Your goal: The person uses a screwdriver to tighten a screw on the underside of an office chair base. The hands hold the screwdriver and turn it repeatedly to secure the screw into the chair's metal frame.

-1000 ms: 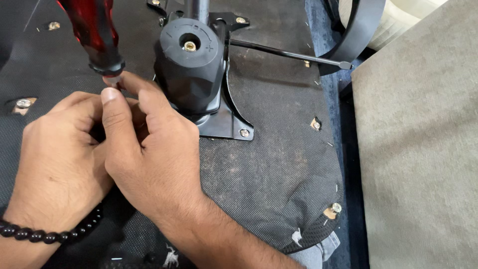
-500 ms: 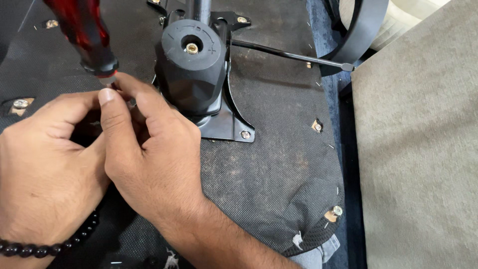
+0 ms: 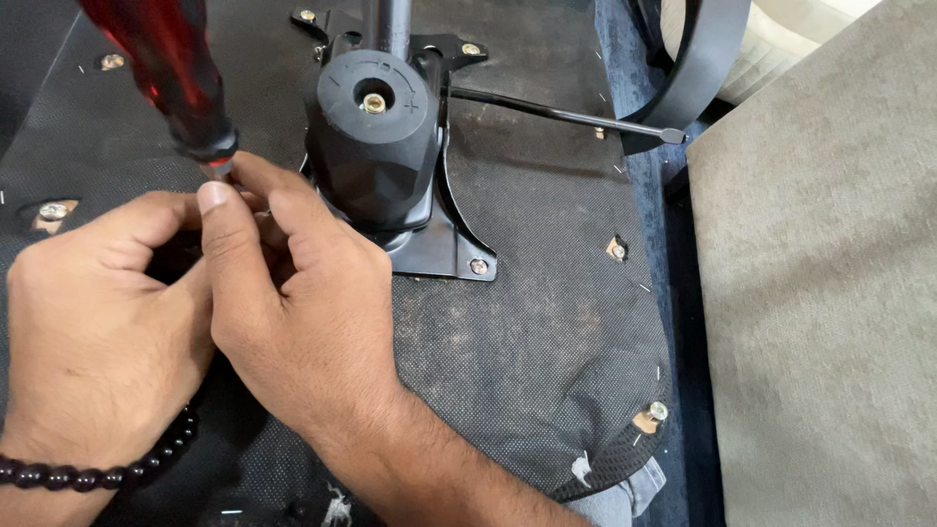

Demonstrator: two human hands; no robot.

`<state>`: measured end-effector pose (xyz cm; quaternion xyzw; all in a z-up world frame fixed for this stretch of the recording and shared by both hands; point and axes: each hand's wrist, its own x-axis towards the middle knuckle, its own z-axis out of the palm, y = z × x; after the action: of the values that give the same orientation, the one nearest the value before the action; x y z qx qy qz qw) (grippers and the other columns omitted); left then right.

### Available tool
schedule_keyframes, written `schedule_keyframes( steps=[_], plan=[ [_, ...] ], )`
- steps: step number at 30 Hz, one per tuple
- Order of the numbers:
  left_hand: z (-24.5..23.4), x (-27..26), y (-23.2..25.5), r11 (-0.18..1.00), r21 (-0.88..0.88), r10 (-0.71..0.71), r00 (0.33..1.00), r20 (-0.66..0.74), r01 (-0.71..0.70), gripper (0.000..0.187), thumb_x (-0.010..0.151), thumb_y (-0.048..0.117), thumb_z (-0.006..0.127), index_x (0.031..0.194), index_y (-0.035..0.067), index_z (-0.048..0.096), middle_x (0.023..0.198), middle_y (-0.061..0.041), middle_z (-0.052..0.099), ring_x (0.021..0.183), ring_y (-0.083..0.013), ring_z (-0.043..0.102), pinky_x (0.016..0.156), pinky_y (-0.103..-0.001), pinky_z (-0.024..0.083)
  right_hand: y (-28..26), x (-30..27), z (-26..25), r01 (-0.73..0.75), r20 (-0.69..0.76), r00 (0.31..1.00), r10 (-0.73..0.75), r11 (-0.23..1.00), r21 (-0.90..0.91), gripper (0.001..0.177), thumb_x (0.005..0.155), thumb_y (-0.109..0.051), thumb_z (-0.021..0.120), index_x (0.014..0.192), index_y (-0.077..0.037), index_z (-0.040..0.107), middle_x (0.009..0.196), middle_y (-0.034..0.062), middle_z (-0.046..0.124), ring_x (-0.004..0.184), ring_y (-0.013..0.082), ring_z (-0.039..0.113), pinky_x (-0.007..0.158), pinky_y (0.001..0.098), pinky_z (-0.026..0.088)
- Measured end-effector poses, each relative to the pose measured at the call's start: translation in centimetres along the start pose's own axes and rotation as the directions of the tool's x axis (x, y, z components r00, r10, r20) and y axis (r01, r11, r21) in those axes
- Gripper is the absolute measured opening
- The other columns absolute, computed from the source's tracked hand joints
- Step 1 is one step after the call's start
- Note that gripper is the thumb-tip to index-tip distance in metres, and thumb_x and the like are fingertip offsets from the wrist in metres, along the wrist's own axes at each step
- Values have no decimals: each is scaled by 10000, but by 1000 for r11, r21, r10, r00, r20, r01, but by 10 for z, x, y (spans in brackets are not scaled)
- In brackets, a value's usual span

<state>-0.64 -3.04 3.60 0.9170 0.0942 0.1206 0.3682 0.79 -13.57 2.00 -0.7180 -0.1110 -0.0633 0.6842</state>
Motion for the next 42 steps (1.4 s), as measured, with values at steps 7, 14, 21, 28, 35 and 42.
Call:
schedule_keyframes(
  steps=[7,14,21,28,35,42],
  plan=[
    [-1,2,-2,978,-186,-95,995,27,99,190,971,172,728,1067,11,757,815,-100,770,667,-141,734,568,-245,580,-2,-1,1,18,15,1000,-18,1000,-16,294,1091,-202,608,1303,-13,682,843,68,746,738,91,732,661,223,609],
    [-1,6,-2,988,-87,-127,991,50,131,200,970,187,750,1052,4,755,791,-117,770,630,-161,737,540,-264,580,1,0,3,12,15,1000,-12,1000,-5,290,1094,-198,603,1281,11,674,862,80,757,759,98,742,676,222,611],
    [1,7,-4,982,-120,-139,989,58,145,210,961,186,751,1079,13,746,825,-107,775,665,-147,740,573,-258,589,4,0,3,28,12,1000,-28,1000,1,280,1107,-194,596,1279,17,667,884,87,762,769,101,754,703,227,624],
    [2,8,-4,990,-78,-113,993,39,116,204,969,195,743,1061,13,741,834,-99,771,687,-143,736,591,-268,583,3,1,2,12,19,1000,-12,1000,-11,315,1100,-193,591,1338,2,662,865,84,755,777,106,754,696,227,626],
    [2,8,-2,992,-49,-117,992,47,119,207,966,194,745,1076,20,745,831,-98,773,684,-148,740,587,-270,588,2,2,1,-10,15,1000,10,1000,0,321,1087,-196,596,1330,2,663,837,81,748,782,109,743,672,226,617],
    [2,7,-3,994,-32,-100,994,40,101,197,960,188,749,1075,29,754,825,-93,771,677,-149,737,584,-274,580,2,1,1,3,7,1000,-3,1000,-10,315,1091,-203,597,1322,-1,668,847,79,753,785,106,748,675,226,622]
  ],
)
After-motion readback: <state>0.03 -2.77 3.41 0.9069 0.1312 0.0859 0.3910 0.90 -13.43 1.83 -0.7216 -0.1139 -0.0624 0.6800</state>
